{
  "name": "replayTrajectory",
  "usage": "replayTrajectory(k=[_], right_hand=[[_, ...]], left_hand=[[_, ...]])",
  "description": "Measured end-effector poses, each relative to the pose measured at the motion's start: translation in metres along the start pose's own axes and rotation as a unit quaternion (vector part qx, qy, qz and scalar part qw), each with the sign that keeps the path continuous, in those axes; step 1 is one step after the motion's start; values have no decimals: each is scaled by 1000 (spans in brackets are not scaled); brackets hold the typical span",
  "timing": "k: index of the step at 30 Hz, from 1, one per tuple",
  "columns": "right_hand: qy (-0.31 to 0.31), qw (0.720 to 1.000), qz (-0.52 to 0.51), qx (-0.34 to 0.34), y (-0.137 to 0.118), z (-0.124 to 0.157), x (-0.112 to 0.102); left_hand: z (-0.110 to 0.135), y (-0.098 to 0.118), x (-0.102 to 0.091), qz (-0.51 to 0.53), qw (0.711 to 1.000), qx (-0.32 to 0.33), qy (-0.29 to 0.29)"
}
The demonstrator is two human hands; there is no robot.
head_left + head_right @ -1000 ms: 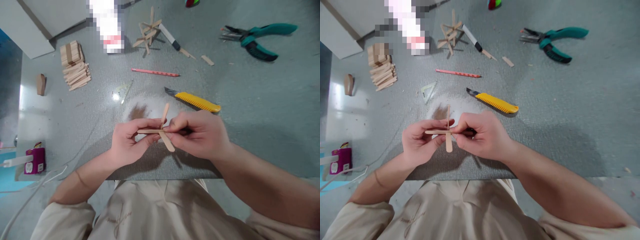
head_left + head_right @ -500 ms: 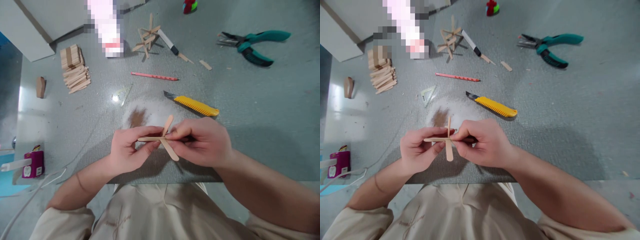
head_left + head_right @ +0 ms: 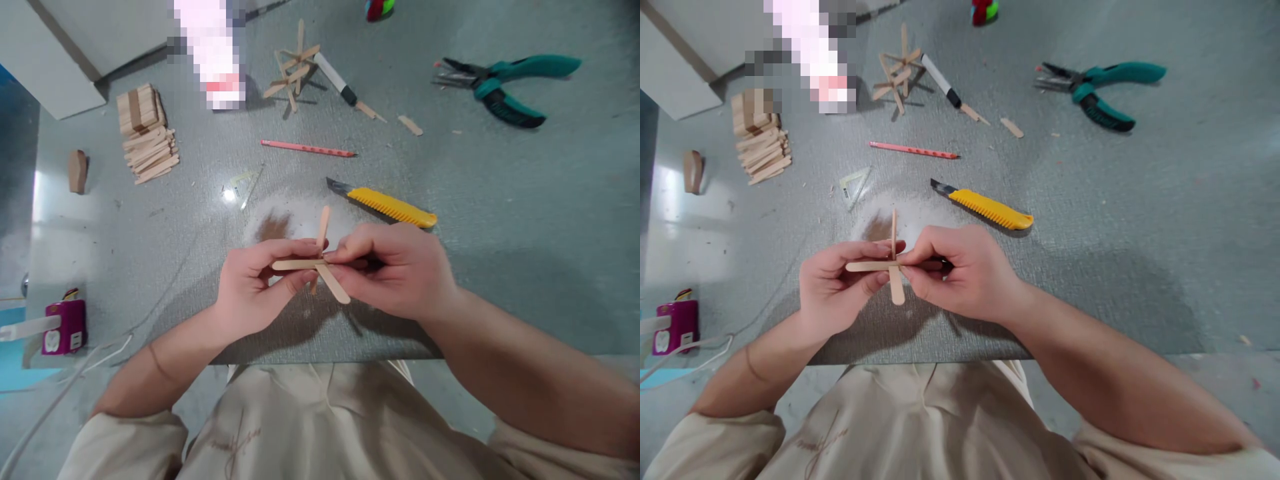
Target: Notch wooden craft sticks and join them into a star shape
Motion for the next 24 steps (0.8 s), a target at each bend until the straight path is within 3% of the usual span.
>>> replayTrajectory(k=[12,17,24], right_hand=[[-37,997,31,-61,-7,-2,-1],[-47,989,46,-133,-8,-4,-3],[-100,982,-113,-112,6,-10,5]], left_hand=[[1,11,5,-87,995,47,-23],[3,20,9,-188,977,96,-12],[6,28,12,-244,957,154,-21]])
Point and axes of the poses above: each hand's wrist, its own z-axis away from the middle knuckle, its own x-axis out of the palm, y = z × x, the point moved 6 cm from there along -z, towards the middle knuckle, and after that the axes turned 13 degrees about z, right-handed, at the moved point
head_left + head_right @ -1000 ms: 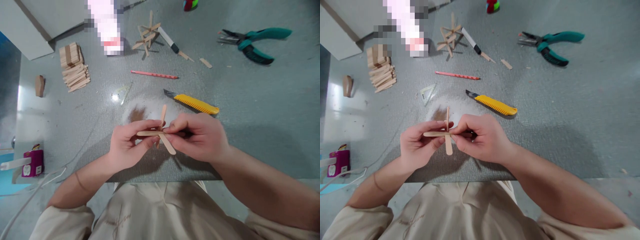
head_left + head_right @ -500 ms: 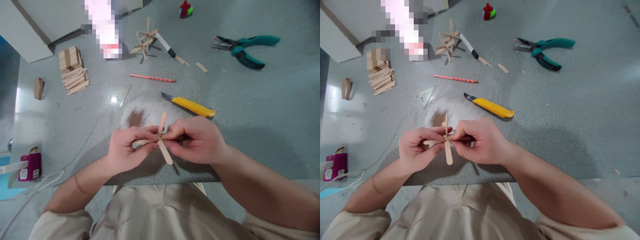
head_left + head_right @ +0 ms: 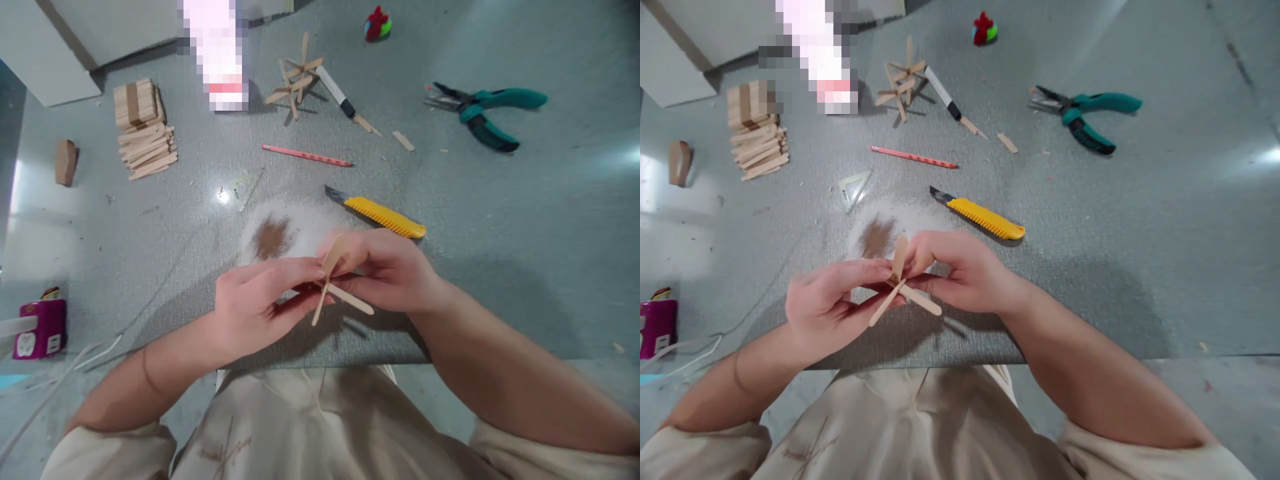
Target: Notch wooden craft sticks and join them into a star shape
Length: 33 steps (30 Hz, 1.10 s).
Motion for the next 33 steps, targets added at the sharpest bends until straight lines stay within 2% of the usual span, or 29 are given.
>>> replayTrajectory(k=[5,13,21,33], right_hand=[[13,990,-107,86,15,6,7],[48,973,-178,142,26,9,13],[3,967,-225,123,26,10,21],[-22,957,-256,135,33,12,24]], left_hand=[[1,-2,1,12,1000,-17,-10],[2,-2,1,8,1000,-18,-9],[7,11,4,-77,996,36,-17],[11,13,6,-84,996,23,-28]])
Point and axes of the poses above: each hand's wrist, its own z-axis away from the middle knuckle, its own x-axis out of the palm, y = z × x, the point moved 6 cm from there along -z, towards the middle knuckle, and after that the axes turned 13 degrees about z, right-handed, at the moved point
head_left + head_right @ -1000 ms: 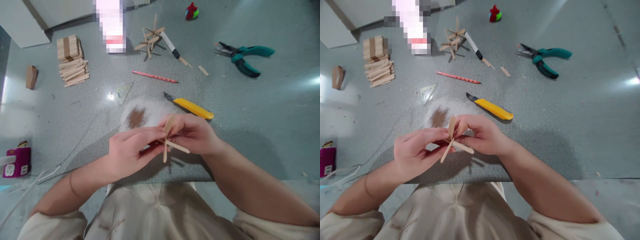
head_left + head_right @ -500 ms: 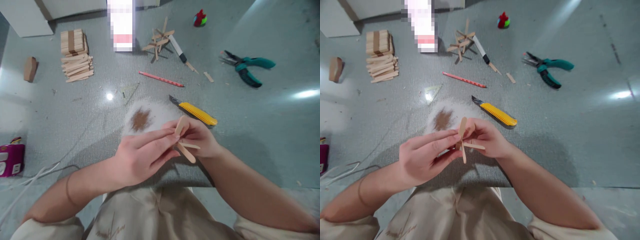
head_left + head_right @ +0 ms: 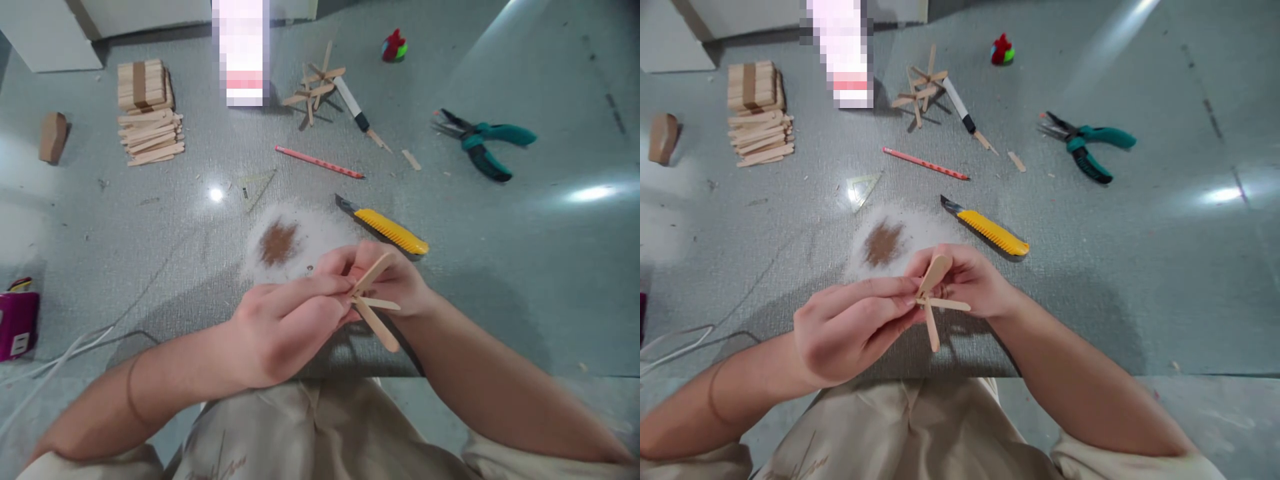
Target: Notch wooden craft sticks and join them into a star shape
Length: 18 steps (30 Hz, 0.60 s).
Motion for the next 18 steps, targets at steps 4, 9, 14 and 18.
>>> replayTrajectory(k=[4,9,14,18], right_hand=[[12,1000,-1,28,2,2,0],[38,997,-30,62,4,5,1],[62,996,-15,67,6,5,0],[67,997,1,47,3,3,-1]], left_hand=[[0,-1,-1,8,1000,-3,8],[0,-1,0,10,1000,-5,11],[-2,-1,1,-1,1000,-7,10],[-2,-1,0,-11,1000,0,11]])
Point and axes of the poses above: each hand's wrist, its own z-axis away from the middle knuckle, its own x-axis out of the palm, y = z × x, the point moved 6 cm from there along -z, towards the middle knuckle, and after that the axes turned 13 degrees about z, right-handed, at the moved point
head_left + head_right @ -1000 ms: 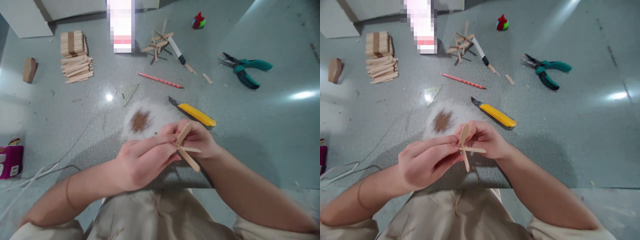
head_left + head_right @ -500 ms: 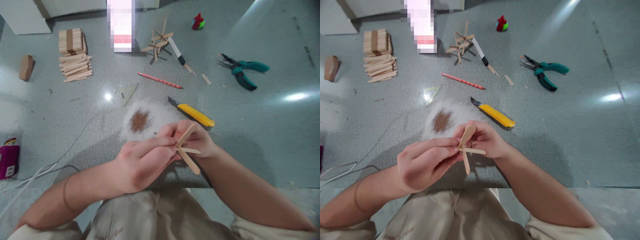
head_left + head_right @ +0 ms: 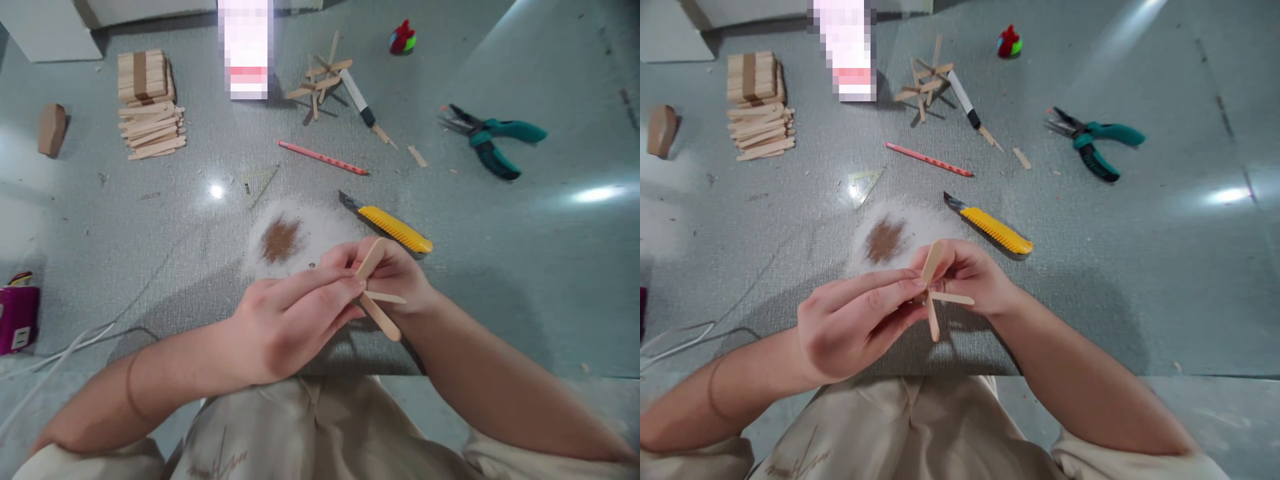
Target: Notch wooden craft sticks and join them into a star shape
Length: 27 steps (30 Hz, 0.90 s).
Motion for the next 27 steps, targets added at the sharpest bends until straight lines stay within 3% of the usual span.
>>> replayTrajectory(k=[10,17,22,27], right_hand=[[-16,998,35,-41,-6,-3,-2],[40,987,101,-119,-22,-5,-5],[102,942,274,-162,-38,-2,-8],[124,912,343,-186,-51,2,-7]], left_hand=[[-1,-1,-3,4,1000,0,8],[-2,-13,-6,46,998,-31,15],[-4,-30,-7,81,992,-93,37],[-2,-41,-5,89,987,-126,33]])
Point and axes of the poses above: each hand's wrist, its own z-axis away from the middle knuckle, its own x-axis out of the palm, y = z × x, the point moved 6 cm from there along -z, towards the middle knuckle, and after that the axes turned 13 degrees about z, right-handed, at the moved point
